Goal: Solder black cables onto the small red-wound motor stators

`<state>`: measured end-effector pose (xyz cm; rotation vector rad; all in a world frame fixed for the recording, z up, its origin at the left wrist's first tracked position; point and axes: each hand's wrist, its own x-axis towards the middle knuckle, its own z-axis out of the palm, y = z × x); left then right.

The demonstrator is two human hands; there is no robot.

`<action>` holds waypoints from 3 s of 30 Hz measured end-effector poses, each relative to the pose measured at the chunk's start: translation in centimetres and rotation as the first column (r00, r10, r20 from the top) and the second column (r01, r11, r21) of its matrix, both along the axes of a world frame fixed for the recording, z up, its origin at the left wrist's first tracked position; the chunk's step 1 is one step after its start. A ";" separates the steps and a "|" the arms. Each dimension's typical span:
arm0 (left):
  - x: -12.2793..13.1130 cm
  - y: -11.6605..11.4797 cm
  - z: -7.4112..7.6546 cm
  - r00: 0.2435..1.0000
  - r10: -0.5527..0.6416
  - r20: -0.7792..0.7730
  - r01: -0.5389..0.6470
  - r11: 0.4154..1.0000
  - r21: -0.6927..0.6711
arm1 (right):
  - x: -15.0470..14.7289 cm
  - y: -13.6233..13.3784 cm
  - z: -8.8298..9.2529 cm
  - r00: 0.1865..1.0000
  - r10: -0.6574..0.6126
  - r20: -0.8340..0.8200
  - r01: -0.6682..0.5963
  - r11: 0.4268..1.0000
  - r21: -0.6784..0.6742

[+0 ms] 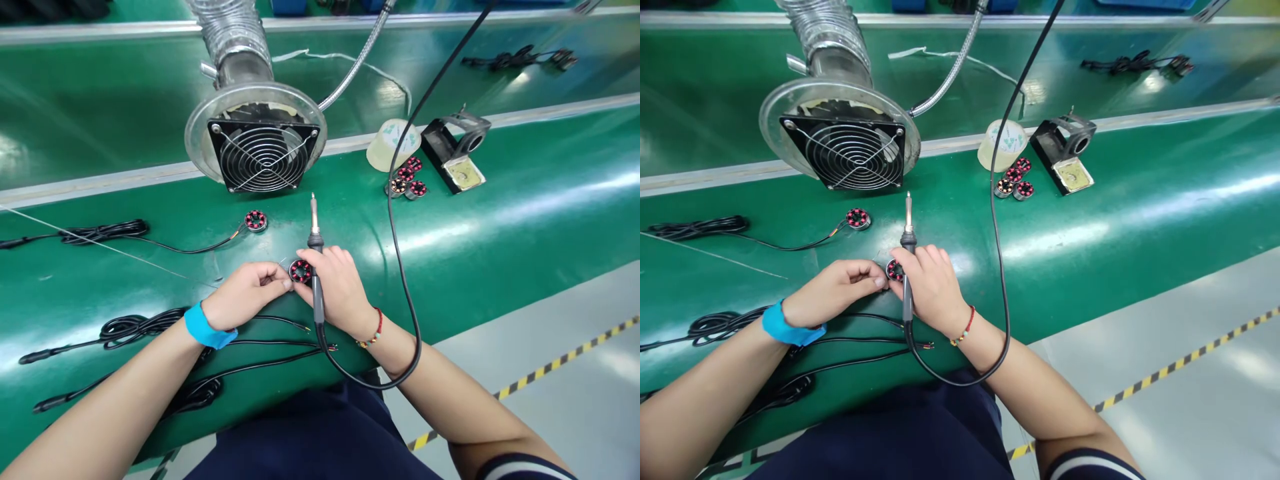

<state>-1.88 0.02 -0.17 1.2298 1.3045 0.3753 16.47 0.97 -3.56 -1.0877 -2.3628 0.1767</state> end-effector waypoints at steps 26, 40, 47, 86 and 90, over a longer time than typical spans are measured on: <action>-0.1 -1.4 0.6 0.769 -0.459 -0.445 0.589 0.779 0.215 | 2.0 1.4 0.6 0.985 0.054 -0.164 -0.100 0.952 -0.288; -0.4 -0.2 0.5 0.996 0.078 0.034 -0.078 0.997 0.001 | 0.4 0.0 0.4 0.711 -0.121 -0.693 -0.311 0.829 -0.465; -0.4 -0.2 0.2 0.999 0.046 0.024 -0.047 0.997 0.057 | 0.2 -0.2 1.0 0.668 -0.135 -0.732 -0.383 0.781 -0.494; 1.1 0.8 0.0 0.956 0.288 0.048 -0.287 0.957 -0.036 | 1.4 -0.2 1.8 0.795 -0.184 -0.578 -0.122 0.885 -0.450; 1.1 0.9 -0.1 0.955 0.295 0.027 -0.293 0.954 -0.058 | 2.3 -0.1 1.9 0.763 -0.190 -0.618 -0.079 0.921 -0.380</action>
